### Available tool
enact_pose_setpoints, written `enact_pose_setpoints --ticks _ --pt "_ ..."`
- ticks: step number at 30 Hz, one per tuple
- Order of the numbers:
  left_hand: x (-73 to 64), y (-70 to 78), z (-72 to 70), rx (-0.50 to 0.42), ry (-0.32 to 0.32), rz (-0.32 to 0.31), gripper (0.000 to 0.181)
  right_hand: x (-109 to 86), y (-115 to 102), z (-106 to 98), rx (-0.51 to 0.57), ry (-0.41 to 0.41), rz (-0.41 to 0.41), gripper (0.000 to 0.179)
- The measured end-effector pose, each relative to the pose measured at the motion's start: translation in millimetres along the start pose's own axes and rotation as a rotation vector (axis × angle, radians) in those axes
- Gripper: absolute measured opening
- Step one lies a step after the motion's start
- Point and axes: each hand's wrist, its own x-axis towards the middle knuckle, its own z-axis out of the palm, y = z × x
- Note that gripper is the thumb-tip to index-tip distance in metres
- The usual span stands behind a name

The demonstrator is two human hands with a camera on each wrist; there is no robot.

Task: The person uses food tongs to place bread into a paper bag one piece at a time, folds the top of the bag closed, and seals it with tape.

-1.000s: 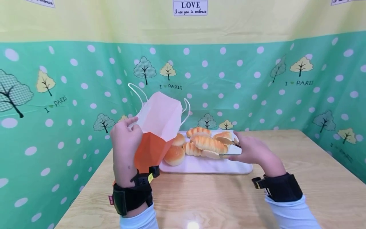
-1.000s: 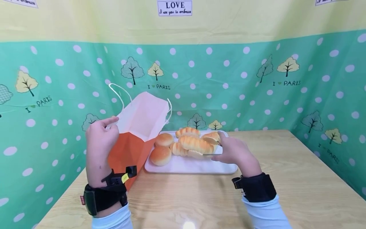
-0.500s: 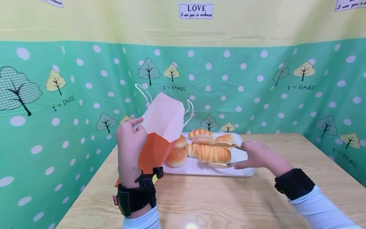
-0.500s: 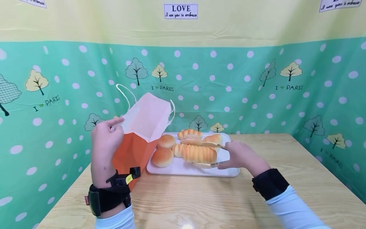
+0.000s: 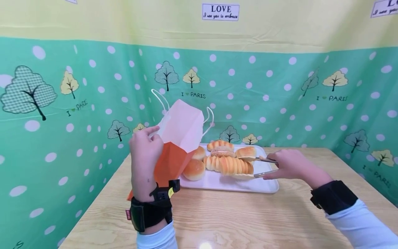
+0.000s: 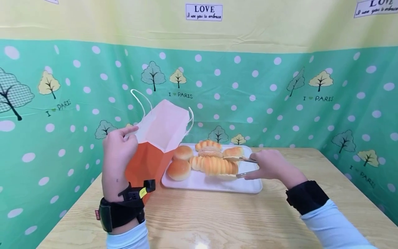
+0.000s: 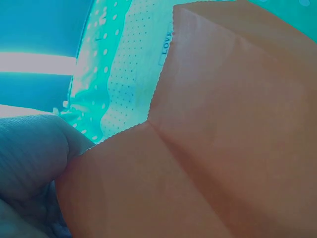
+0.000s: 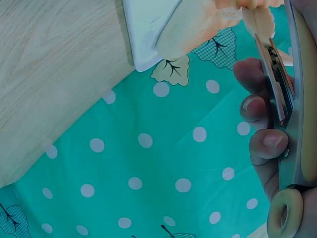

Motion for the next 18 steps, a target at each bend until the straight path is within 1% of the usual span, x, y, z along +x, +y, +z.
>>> enact_pose_setpoints --ticks 4,8,10,12,15,18 --pt "-0.8 0.7 -1.6 -0.005 -0.007 0.002 0.048 0.5 -4.3 -3.0 0.010 0.071 0.032 0.049" --pt "-0.7 1.8 -2.0 -0.002 -0.014 0.002 0.048 1.7 -15.0 -2.5 0.044 0.188 0.130 0.054" --pt "-0.8 3.0 -1.8 0.002 -0.019 0.004 0.049 2.0 -23.6 -2.4 0.067 0.275 0.184 0.054" --pt "-1.0 4.1 -1.1 0.003 -0.023 0.005 0.049 2.4 -34.2 -3.1 0.098 0.381 0.237 0.053" --pt "-1.3 5.1 0.9 0.003 -0.018 0.014 0.049 6.0 -51.7 -7.5 0.154 0.542 0.285 0.050" --pt "-1.6 4.9 3.0 0.000 -0.009 0.016 0.050 12.9 -67.2 -17.4 0.198 0.652 0.315 0.047"
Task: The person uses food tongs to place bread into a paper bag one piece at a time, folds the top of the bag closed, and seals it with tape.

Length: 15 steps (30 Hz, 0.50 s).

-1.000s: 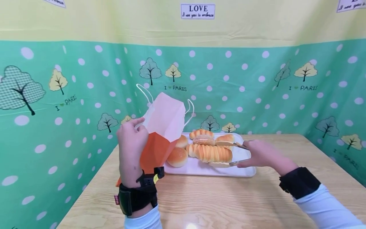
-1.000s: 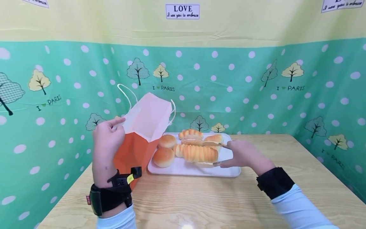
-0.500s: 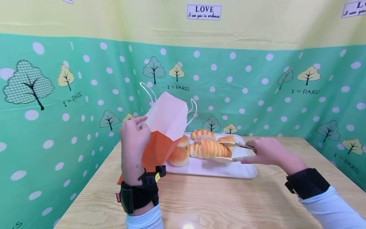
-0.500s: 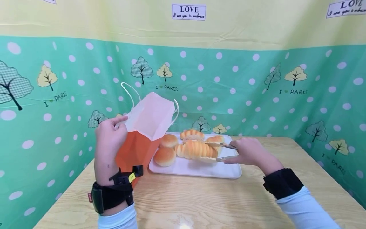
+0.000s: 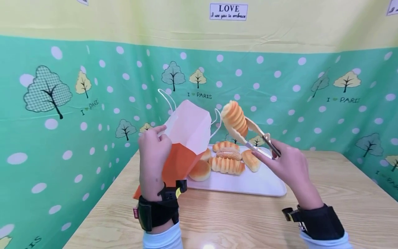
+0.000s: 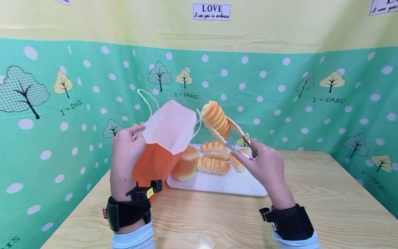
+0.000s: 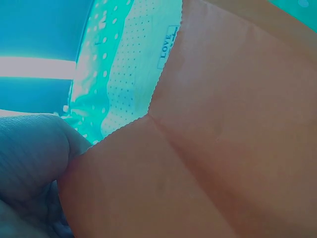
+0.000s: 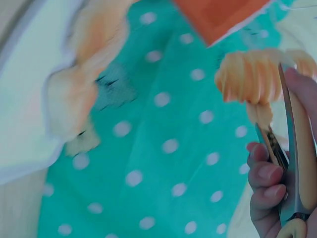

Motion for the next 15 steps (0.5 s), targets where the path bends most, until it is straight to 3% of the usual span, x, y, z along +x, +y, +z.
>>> enact_pose_setpoints --ticks 9,12,15 --pt "0.3 3.0 -1.2 -0.006 0.000 -0.002 0.051 22.2 -60.6 -24.0 0.135 0.286 -0.069 0.039" --pt "0.1 3.0 -1.0 -0.010 0.001 -0.009 0.053 25.0 -79.5 -25.9 0.158 0.303 -0.126 0.044" --pt "0.7 2.6 -2.2 -0.020 0.009 -0.015 0.053 25.3 -94.4 -20.4 0.156 0.256 -0.187 0.054"
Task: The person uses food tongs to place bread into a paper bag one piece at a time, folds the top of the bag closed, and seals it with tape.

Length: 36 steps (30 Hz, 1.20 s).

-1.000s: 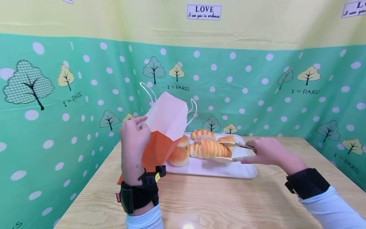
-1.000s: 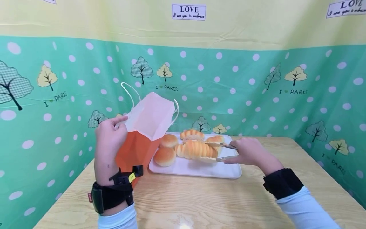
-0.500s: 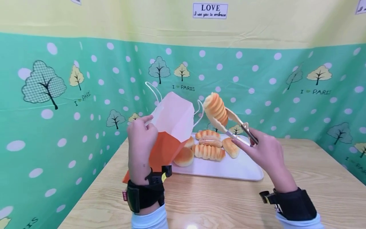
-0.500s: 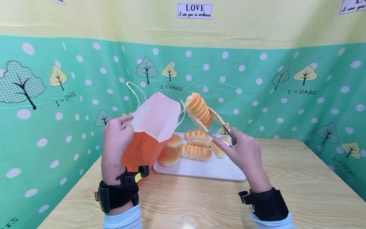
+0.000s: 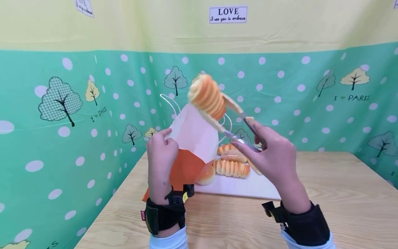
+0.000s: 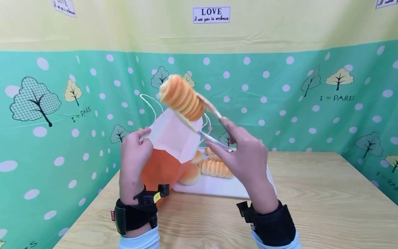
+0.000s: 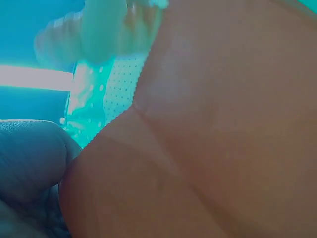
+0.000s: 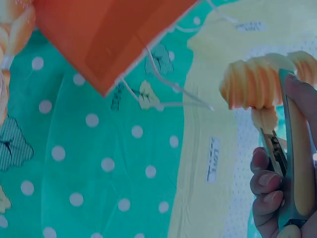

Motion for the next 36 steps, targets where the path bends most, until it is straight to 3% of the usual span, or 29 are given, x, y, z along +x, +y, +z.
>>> enact_pose_setpoints --ticks 6,14,27,36 --pt "2.2 -3.9 -2.2 -0.035 -0.007 -0.022 0.054 -10.6 -13.8 18.0 -0.073 -0.198 0.009 0.045" --pt "6.4 -9.9 -8.0 -0.055 0.008 -0.066 0.054 -15.6 -9.7 23.7 -0.112 -0.398 0.058 0.048" --pt "8.3 -11.7 -4.8 -0.060 0.035 -0.040 0.054 -16.1 -3.2 20.1 -0.101 -0.479 0.099 0.053" --pt "9.7 -13.9 -10.9 -0.072 0.028 -0.089 0.053 -11.7 -5.5 17.9 -0.016 -0.428 0.102 0.068"
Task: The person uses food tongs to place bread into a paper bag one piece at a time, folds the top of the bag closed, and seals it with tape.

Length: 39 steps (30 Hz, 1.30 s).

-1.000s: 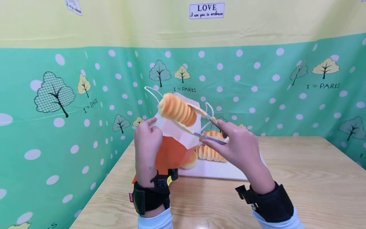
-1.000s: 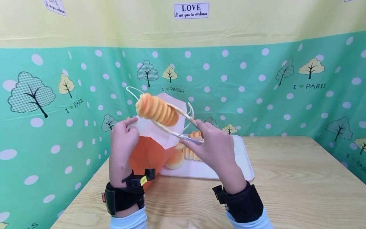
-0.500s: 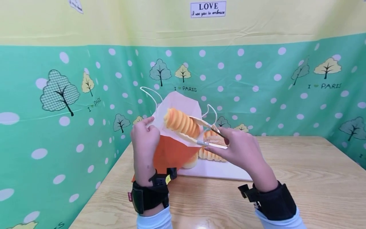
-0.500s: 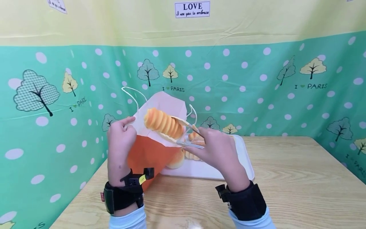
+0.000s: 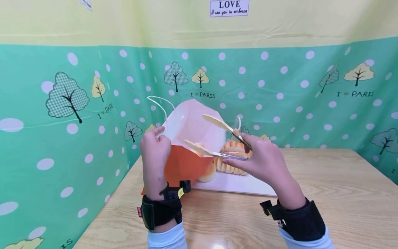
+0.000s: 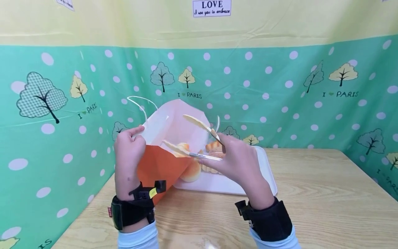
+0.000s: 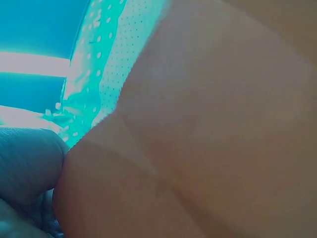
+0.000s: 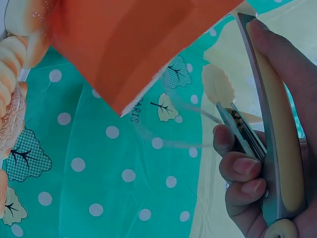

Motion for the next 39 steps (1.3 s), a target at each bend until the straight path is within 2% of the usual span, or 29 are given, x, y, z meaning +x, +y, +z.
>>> enact_pose_setpoints --ticks 4,9,12,15,18,22,24,26,28,30,33,37,39 --pt "2.7 -3.2 -1.0 -0.003 0.019 -0.009 0.054 1.7 -0.3 -6.0 0.037 0.041 -0.012 0.076" --pt "6.2 -8.5 -3.3 0.003 0.048 -0.025 0.054 2.7 5.3 -21.7 0.084 0.141 0.012 0.056" --pt "7.8 -8.4 -1.2 0.014 0.049 -0.023 0.055 3.2 19.2 -33.7 0.112 0.178 0.071 0.050" --pt "8.2 -6.2 2.9 0.028 0.052 -0.004 0.055 2.6 37.8 -42.8 0.086 0.160 0.159 0.052" --pt "8.4 -4.1 7.9 0.038 0.054 0.017 0.055 1.3 57.7 -49.2 -0.005 0.054 0.245 0.061" --pt "8.6 -1.7 13.9 0.048 0.048 0.011 0.054 -1.1 83.6 -50.6 -0.144 -0.229 0.315 0.086" --pt "8.5 -0.9 16.9 0.053 0.042 -0.004 0.053 -2.0 96.5 -44.7 -0.193 -0.383 0.315 0.098" --pt "8.5 -0.2 17.4 0.057 0.036 -0.011 0.052 -3.4 105.4 -35.4 -0.224 -0.505 0.295 0.101" --pt "8.3 0.4 17.8 0.059 0.032 -0.017 0.051 -3.9 112.7 -24.0 -0.231 -0.599 0.280 0.092" --pt "7.9 1.0 18.0 0.062 0.030 -0.017 0.050 -4.3 119.0 -13.3 -0.245 -0.654 0.273 0.080" --pt "7.5 1.7 18.1 0.069 0.027 -0.016 0.050 -4.7 126.1 -0.8 -0.275 -0.692 0.303 0.079" --pt "7.2 2.3 18.5 0.076 0.020 -0.010 0.050 -6.1 132.4 7.8 -0.289 -0.693 0.339 0.097" --pt "6.9 2.5 18.9 0.078 0.016 -0.006 0.050 -6.8 134.3 9.0 -0.278 -0.695 0.343 0.094"
